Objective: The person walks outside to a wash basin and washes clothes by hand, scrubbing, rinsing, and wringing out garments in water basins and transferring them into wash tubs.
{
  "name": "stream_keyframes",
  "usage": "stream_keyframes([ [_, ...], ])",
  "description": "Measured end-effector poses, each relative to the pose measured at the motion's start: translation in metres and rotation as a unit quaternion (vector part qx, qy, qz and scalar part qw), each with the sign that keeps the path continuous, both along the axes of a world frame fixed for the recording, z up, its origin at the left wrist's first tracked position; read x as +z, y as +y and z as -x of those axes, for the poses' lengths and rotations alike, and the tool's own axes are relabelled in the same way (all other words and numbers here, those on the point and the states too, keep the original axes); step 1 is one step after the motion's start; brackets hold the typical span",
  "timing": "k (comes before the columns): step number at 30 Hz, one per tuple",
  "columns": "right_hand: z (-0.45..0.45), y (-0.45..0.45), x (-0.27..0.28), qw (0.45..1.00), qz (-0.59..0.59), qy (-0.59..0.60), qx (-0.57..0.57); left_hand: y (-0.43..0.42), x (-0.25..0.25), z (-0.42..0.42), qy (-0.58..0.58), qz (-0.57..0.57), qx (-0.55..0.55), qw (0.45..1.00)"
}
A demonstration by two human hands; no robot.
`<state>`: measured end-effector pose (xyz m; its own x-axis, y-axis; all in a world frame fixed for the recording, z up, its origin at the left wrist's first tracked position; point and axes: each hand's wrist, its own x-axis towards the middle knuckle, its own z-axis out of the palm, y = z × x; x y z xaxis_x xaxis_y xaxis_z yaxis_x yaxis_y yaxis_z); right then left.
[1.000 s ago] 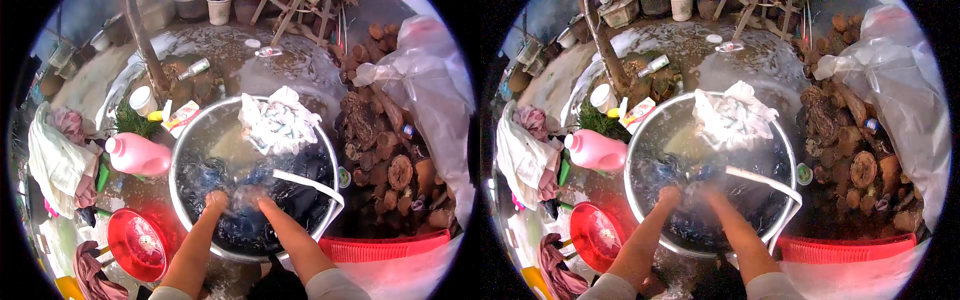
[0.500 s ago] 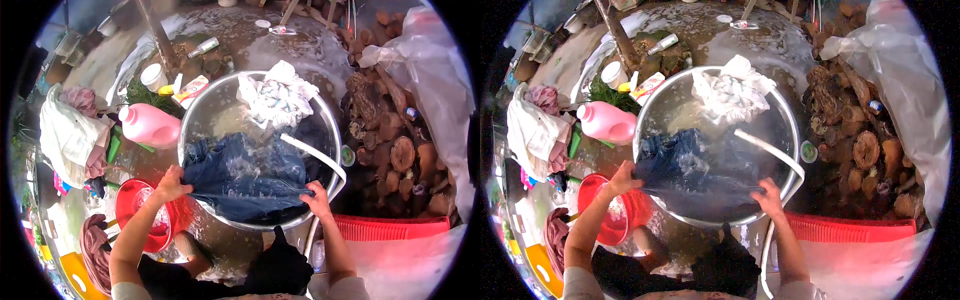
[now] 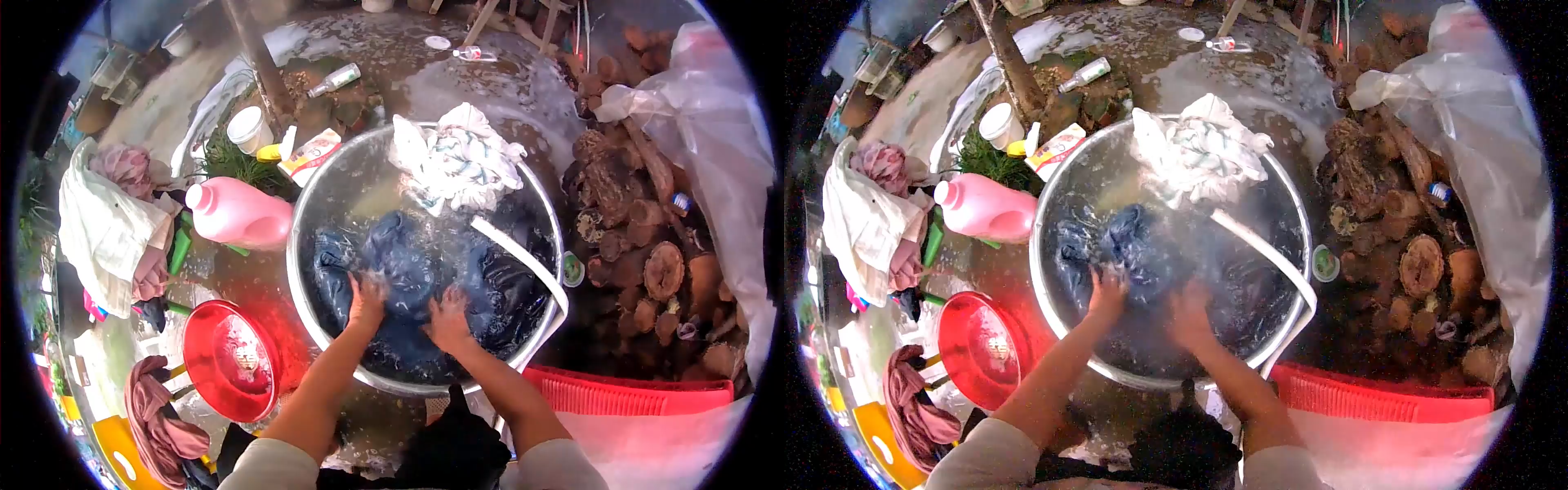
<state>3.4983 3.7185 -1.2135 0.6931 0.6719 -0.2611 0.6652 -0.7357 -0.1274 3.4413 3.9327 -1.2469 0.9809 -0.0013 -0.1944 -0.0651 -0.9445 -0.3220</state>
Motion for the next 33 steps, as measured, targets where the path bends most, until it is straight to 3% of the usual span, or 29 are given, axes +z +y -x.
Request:
stream_keyframes([
  [3, -0.024, 0.031, -0.047, 0.972, 0.170, 0.159, 0.015, -0.003, 0.007, -0.015, 0.117, 0.134, 0.080, 0.981],
  [4, -0.030, 0.039, -0.058, 0.978, 0.130, 0.160, 0.023, 0.004, 0.023, -0.012, 0.072, 0.200, 0.084, 0.974],
  [6, -0.027, 0.041, -0.072, 0.982, 0.055, 0.176, 0.043, 0.019, 0.058, -0.006, 0.049, 0.403, 0.204, 0.891],
  [8, -0.030, 0.029, -0.073, 0.981, -0.009, 0.181, 0.065, 0.025, 0.090, 0.008, 0.021, 0.551, 0.347, 0.759],
  [9, -0.040, 0.032, -0.059, 0.981, -0.042, 0.176, 0.075, 0.027, 0.102, 0.006, -0.030, 0.583, 0.320, 0.746],
  [10, -0.040, 0.027, -0.044, 0.905, -0.187, 0.360, -0.131, 0.027, 0.111, 0.007, -0.076, 0.612, 0.296, 0.729],
  [11, -0.036, 0.023, -0.011, 0.735, -0.307, 0.510, -0.325, 0.026, 0.124, 0.011, -0.119, 0.640, 0.274, 0.708],
  [12, -0.033, 0.019, 0.004, 0.663, -0.419, 0.530, -0.322, 0.006, 0.155, 0.004, -0.163, 0.595, 0.169, 0.769],
  [13, -0.021, 0.020, 0.028, 0.497, -0.517, 0.578, -0.389, -0.018, 0.180, 0.001, -0.148, 0.582, 0.133, 0.789],
  [14, -0.020, 0.016, 0.075, 0.415, -0.520, 0.633, -0.395, -0.041, 0.181, 0.001, -0.221, 0.557, 0.013, 0.800],
  [15, -0.022, 0.010, 0.111, 0.329, -0.522, 0.678, -0.398, -0.059, 0.191, 0.003, -0.187, 0.539, -0.064, 0.819],
  [17, -0.024, -0.014, 0.081, 0.374, -0.511, 0.660, -0.404, -0.086, 0.198, 0.017, -0.086, 0.484, -0.179, 0.852],
  [18, -0.022, -0.019, 0.092, 0.549, -0.472, 0.586, -0.364, -0.090, 0.191, 0.026, -0.072, 0.512, -0.193, 0.834],
  [19, -0.020, -0.029, 0.081, 0.673, -0.431, 0.483, -0.358, -0.092, 0.179, 0.035, -0.057, 0.539, -0.208, 0.814],
  [20, -0.019, -0.053, 0.060, 0.657, -0.440, 0.483, -0.376, -0.087, 0.170, 0.046, 0.053, 0.592, -0.125, 0.794],
  [21, -0.016, -0.073, 0.044, 0.640, -0.451, 0.482, -0.394, -0.075, 0.172, 0.050, 0.091, 0.698, -0.038, 0.709],
  [23, -0.002, -0.084, 0.046, 0.795, -0.379, 0.285, -0.378, -0.044, 0.128, 0.055, -0.016, 0.535, 0.026, 0.844],
  [24, 0.003, -0.089, 0.050, 0.853, -0.329, 0.182, -0.362, -0.029, 0.132, 0.056, -0.051, 0.436, 0.027, 0.898],
  [25, 0.009, -0.070, 0.089, 0.838, -0.226, 0.214, -0.448, -0.019, 0.138, 0.053, -0.087, 0.330, 0.029, 0.939],
  [27, 0.028, -0.052, 0.082, 0.912, -0.250, 0.001, -0.324, -0.023, 0.112, 0.052, -0.014, 0.290, 0.034, 0.956],
  [29, 0.031, -0.030, 0.094, 0.939, -0.228, 0.081, -0.246, -0.026, 0.087, 0.039, 0.043, 0.263, 0.035, 0.963],
  [30, 0.036, -0.021, 0.082, 0.976, -0.116, 0.032, -0.183, -0.028, 0.079, 0.035, 0.068, 0.258, 0.042, 0.963],
  [33, 0.019, -0.006, 0.023, 0.985, -0.074, 0.053, -0.146, -0.028, 0.050, 0.026, 0.116, 0.229, 0.065, 0.964],
])
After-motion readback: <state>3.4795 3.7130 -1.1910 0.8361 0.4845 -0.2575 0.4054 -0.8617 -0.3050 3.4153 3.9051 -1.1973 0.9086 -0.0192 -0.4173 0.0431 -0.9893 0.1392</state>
